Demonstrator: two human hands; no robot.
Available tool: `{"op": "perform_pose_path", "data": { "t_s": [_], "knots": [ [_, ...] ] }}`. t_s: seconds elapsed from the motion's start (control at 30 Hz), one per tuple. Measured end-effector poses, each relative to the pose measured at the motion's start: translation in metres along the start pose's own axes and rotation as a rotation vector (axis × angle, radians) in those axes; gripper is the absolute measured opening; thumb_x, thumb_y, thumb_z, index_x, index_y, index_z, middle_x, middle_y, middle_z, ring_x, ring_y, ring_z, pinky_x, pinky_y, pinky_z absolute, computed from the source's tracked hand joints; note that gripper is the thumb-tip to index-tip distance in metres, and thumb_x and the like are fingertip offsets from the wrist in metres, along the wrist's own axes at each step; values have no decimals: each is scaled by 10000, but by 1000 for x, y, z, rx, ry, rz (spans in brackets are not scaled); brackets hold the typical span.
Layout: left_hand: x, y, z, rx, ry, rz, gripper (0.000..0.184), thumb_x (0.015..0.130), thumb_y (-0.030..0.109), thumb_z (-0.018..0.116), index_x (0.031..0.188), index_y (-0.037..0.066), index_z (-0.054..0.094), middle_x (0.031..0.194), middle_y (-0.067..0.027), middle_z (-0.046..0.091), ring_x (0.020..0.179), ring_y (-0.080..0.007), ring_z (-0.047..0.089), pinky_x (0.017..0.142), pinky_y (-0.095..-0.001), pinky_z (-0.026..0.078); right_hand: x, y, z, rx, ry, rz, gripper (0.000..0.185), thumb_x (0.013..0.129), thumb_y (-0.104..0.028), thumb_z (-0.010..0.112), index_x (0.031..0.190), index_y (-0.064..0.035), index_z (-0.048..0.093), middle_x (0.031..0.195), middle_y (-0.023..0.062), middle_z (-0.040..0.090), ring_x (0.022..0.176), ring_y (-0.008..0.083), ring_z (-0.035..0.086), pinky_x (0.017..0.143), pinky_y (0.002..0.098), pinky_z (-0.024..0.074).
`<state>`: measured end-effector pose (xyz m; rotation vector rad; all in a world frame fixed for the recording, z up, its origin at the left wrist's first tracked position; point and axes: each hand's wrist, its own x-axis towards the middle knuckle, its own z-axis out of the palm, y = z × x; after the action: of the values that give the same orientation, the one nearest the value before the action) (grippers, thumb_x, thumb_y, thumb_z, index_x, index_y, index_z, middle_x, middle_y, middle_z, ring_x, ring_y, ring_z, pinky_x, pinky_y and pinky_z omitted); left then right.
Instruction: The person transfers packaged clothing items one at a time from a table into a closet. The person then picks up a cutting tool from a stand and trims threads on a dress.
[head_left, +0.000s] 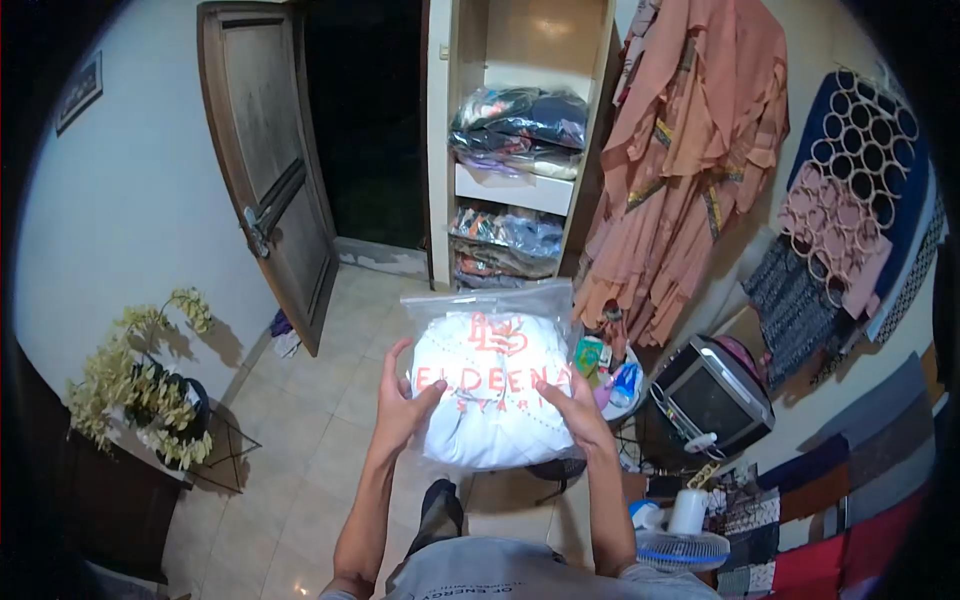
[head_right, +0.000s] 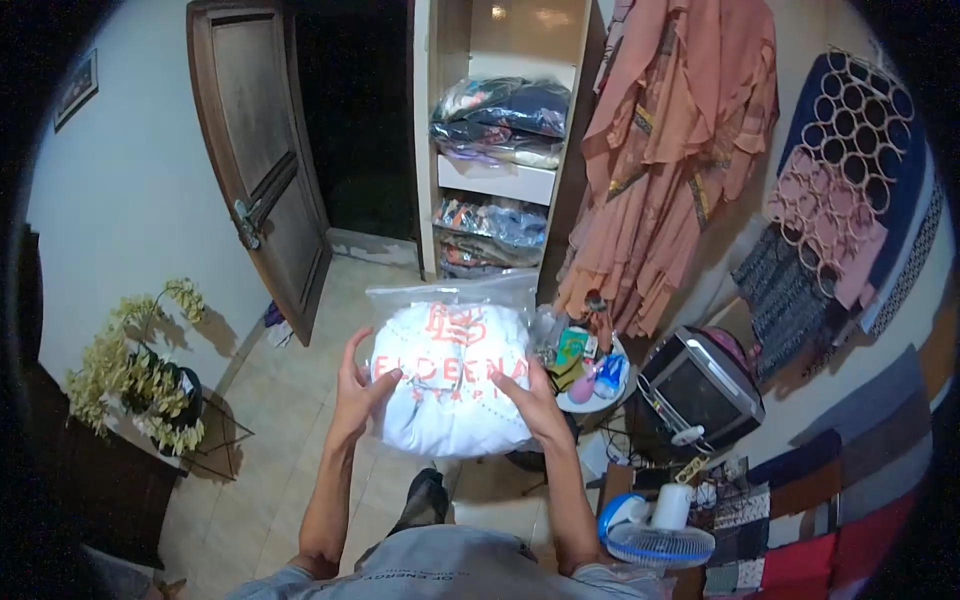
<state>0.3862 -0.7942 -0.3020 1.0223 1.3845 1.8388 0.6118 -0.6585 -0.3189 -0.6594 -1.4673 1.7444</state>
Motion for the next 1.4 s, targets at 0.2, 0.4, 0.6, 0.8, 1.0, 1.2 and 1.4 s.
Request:
{"op": "perform_pose_path", "data": {
  "t_s": [0.2,0.4,0.6,0.8,1.0,1.2,1.4],
  "knots": [
    [176,27,-2,-12,-45,142,628,786,-21,680,1327,36,365,948,-123,643,766,-121,631,637,-233,519,164,-46,10,-34,81,-180,685,833,-128,702,1353,86,310,1285,155,467,1175,191,458,977,301,397],
    [394,74,21,137,-101,442,407,782,-33,669,1165,-26,529,1039,-87,607,868,-137,605,753,-252,501,340,-133,10,-108,92,-472,572,850,-93,671,1325,54,389,1230,111,540,1094,166,530,938,289,439],
    [619,92,61,290,-127,738,296,841,-23,630,1136,-30,604,977,-89,638,821,-101,578,713,-229,495,544,-201,-38,-103,18,-598,437,860,-65,652,1230,61,457,1104,110,595,959,161,596,849,293,500],
    [814,100,104,396,-69,568,307,770,59,666,1076,35,671,956,-179,691,889,-205,660,761,-307,510,717,-239,-82,-244,54,-600,370,884,-112,642,1170,85,514,1034,119,644,882,153,637,768,284,535],
    [933,96,123,1080,194,571,343,775,177,620,1103,93,679,1087,-208,655,1010,-339,641,859,-404,511,876,-242,-107,-464,226,-463,665,805,-280,720,1245,140,451,1213,233,523,1118,321,518,902,365,480],
    [970,88,159,1427,-63,514,376,789,317,599,1117,149,674,1138,-141,645,1056,-340,616,886,-441,497,938,-257,-102,-1429,332,-227,829,766,-618,514,1354,-35,461,1409,330,328,1324,506,276,1101,486,252],
    [1035,23,165,1278,-698,403,587,884,586,357,1361,264,476,1449,-84,391,1307,-329,401,1078,-501,304,986,-234,-111,-1319,-230,-328,548,878,-400,432,1263,-28,546,1213,237,582,1112,290,547,985,366,388]
  ]
}}
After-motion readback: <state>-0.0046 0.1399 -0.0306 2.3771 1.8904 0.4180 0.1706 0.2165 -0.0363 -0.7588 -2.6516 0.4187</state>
